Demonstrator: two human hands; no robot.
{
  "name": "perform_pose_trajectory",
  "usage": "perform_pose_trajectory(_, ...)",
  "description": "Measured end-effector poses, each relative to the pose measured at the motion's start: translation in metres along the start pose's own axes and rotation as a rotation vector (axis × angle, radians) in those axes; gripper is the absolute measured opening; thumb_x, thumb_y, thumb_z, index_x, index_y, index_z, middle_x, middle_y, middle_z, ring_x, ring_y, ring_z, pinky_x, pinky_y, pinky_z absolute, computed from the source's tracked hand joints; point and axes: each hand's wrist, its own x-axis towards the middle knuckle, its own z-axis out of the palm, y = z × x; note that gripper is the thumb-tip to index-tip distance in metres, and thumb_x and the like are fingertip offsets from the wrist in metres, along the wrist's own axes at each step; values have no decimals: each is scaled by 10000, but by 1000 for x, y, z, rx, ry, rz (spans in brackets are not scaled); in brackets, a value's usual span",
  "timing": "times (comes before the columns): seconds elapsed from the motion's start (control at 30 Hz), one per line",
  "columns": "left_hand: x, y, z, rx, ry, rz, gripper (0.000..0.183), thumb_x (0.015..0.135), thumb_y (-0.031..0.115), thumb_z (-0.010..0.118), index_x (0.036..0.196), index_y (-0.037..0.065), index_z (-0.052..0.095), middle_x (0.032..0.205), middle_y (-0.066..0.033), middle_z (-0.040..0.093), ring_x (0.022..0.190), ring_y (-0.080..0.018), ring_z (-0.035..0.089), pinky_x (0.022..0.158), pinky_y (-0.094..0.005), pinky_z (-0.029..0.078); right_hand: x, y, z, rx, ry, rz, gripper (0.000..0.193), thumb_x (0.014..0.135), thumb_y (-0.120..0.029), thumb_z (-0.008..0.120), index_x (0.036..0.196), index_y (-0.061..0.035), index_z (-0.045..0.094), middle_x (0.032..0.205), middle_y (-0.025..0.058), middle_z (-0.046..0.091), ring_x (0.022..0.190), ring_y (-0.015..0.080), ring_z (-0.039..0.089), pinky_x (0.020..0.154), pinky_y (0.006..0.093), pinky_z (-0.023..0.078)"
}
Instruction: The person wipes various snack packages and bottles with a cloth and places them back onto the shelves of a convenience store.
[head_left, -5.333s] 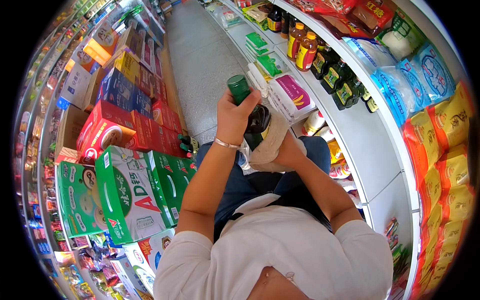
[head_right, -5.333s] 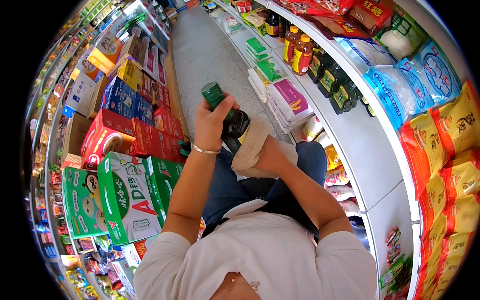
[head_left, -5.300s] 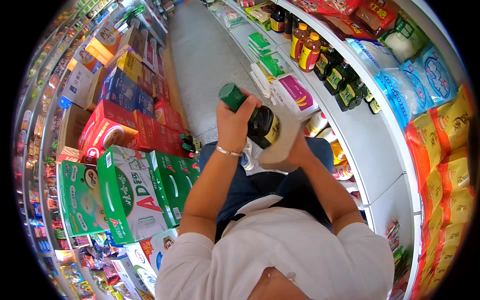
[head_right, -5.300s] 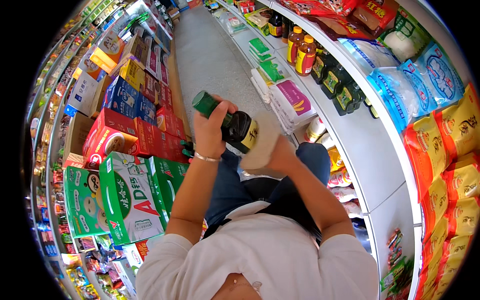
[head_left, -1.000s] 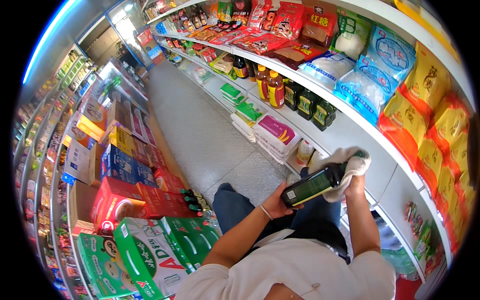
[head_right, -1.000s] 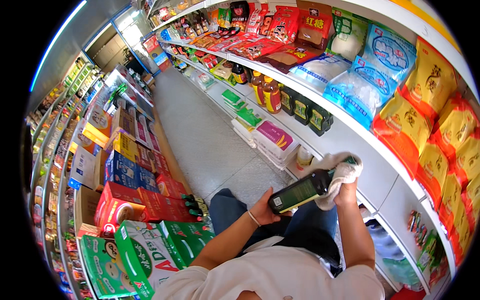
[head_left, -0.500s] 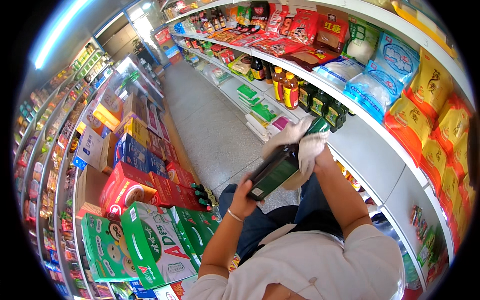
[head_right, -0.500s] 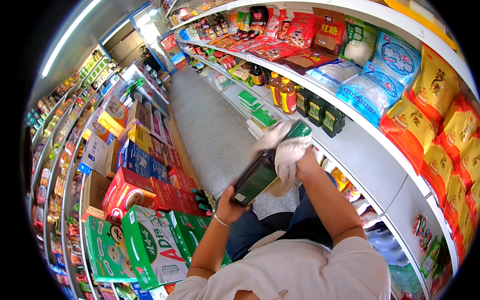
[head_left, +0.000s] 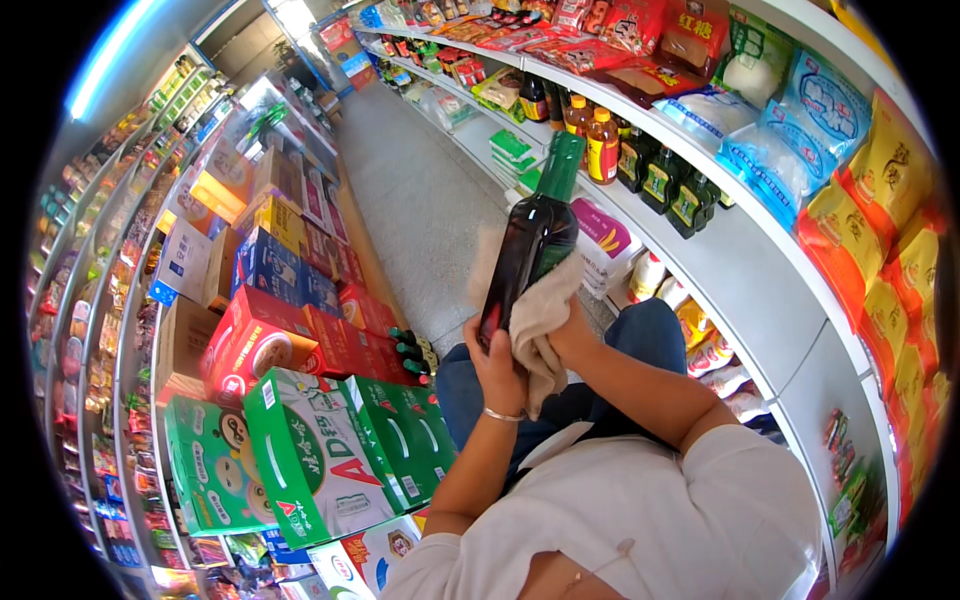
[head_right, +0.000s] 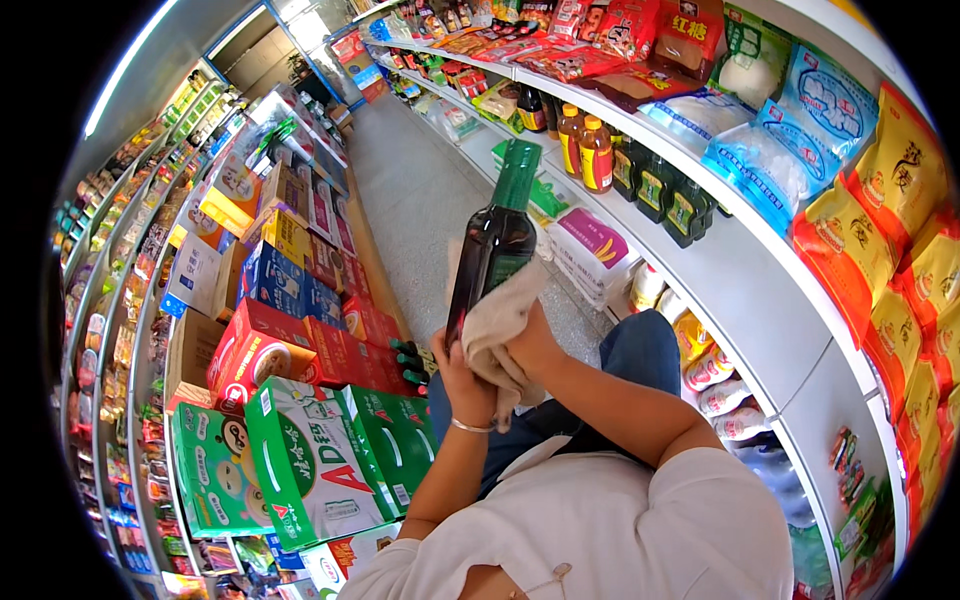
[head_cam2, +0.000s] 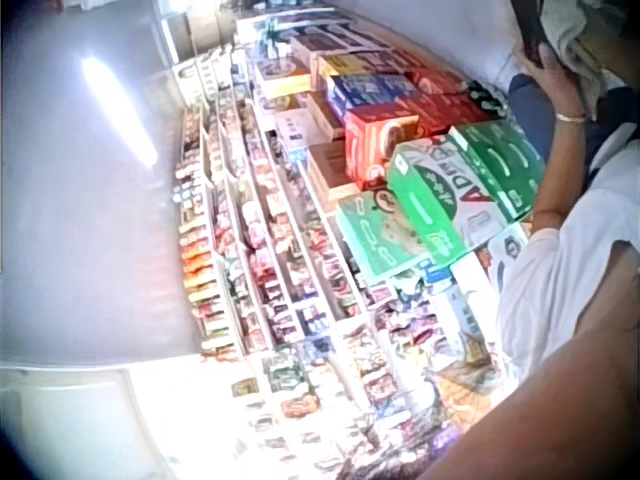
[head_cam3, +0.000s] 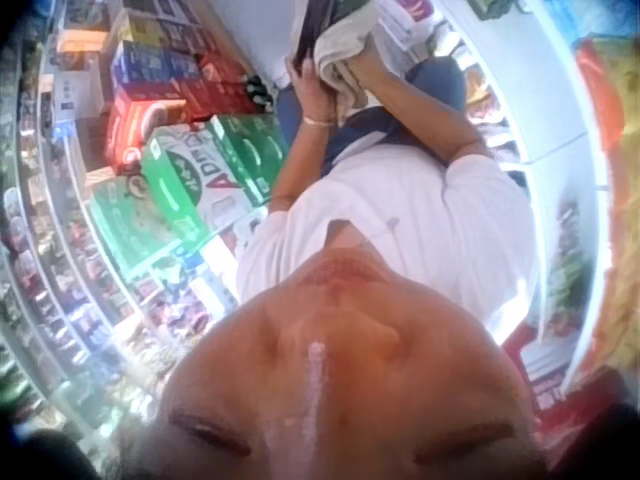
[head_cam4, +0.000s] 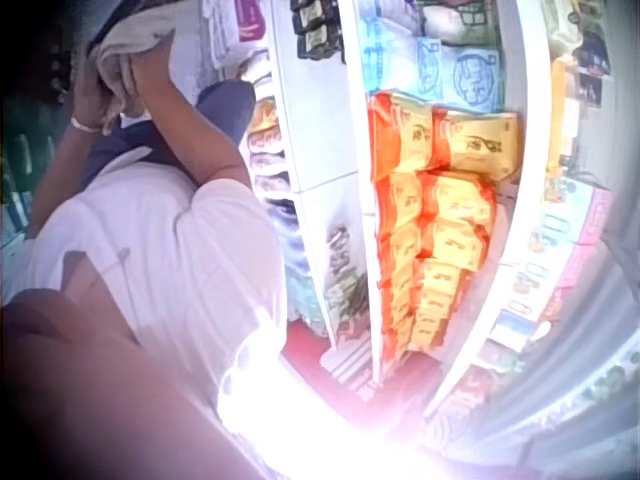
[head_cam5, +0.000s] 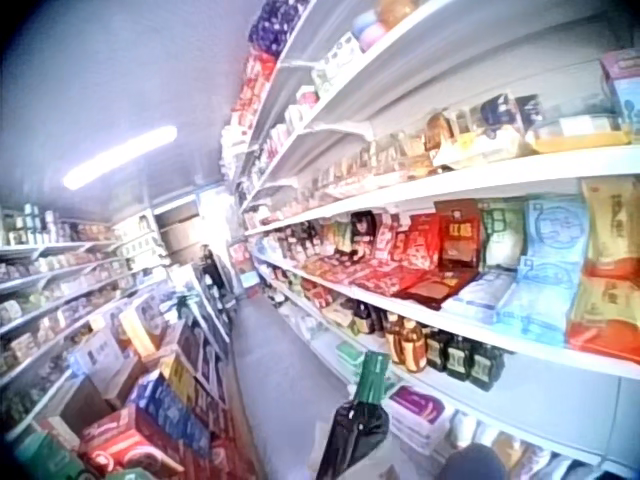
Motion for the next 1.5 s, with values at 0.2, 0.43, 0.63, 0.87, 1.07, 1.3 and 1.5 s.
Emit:
perform_pose_trajectory(0.2,1,23,1,-442,-187,-987,546,820,571,370,1088,133,555,905,-56,634,621,-175,591,427,-201,423,-1,7,-25,745,-192,357,585,763,-191,620,1262,-64,342,1267,119,376,1160,227,368,982,369,295)
perform_pose_trajectory(0.43,36,16,-39,542,-195,-66,489,853,405,469,1124,0,520,1018,-113,603,917,-190,574,771,-319,443,15,32,-38,416,-241,214,700,687,-223,687,1272,-55,341,1272,180,385,1174,298,390,970,375,313)
perform_pose_trajectory(0.63,67,77,39,288,-310,51,186,809,134,582,922,-1,521,784,-118,591,775,-189,565,723,-305,445,39,-31,-55,462,-525,261,720,598,-236,730,1215,-51,406,1010,172,578,1013,293,546,874,341,405)
perform_pose_trajectory(0.87,60,69,13,-218,39,357,82,828,90,508,832,62,431,698,-58,480,722,-188,493,755,-346,426,55,-19,-86,352,-507,8,506,725,-262,600,1158,-42,457,1094,136,548,973,219,549,888,324,400)
perform_pose_trajectory(1.07,41,30,44,205,41,596,172,737,-59,535,819,46,426,730,-93,543,700,-187,551,681,-306,463,-14,42,6,1422,204,1223,478,870,-462,442,1156,-80,468,1081,78,528,953,183,514,811,329,438)
perform_pose_trajectory(1.3,53,28,16,294,-2,424,174,689,-29,650,792,22,519,763,-65,585,688,-112,537,657,-239,447,-13,46,-32,795,-223,1235,296,894,-272,456,1096,-68,529,1009,66,569,888,170,542,775,303,455)
perform_pose_trajectory(1.5,68,4,17,1021,-305,647,238,566,99,721,748,80,569,709,-90,571,683,-273,539,628,-353,421,12,54,-60,56,-321,314,334,737,-131,583,1051,-21,545,1025,126,592,941,276,573,798,338,444)
